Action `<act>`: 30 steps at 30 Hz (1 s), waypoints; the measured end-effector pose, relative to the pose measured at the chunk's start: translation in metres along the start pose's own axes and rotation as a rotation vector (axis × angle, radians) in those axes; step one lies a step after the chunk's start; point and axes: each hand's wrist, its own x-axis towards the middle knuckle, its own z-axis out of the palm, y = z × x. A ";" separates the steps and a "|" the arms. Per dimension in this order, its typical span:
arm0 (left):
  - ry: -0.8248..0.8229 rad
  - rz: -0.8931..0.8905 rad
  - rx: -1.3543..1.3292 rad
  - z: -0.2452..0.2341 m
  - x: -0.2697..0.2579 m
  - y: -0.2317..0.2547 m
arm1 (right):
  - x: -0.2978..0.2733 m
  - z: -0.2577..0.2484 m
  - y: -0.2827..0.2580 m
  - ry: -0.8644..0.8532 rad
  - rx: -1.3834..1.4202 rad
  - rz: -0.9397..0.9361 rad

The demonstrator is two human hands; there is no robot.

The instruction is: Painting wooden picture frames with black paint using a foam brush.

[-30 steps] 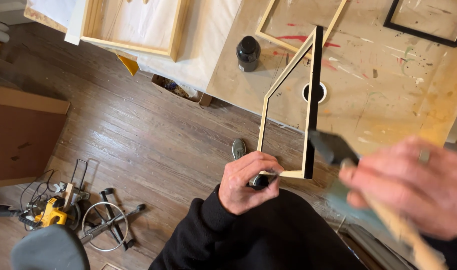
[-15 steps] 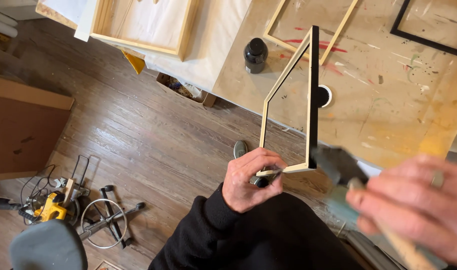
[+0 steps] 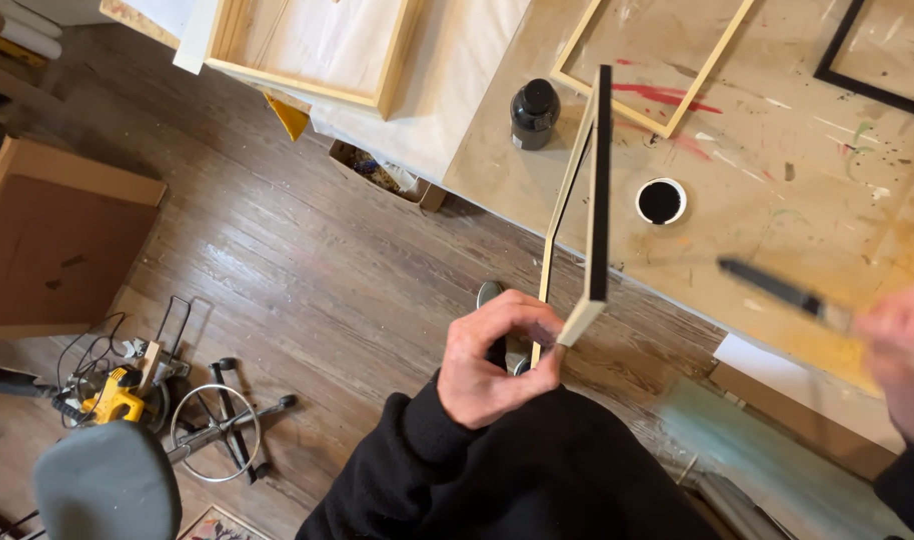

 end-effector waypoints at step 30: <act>0.626 -0.584 -0.673 -0.051 -0.031 -0.098 | 0.189 0.241 -0.053 0.169 -0.282 0.047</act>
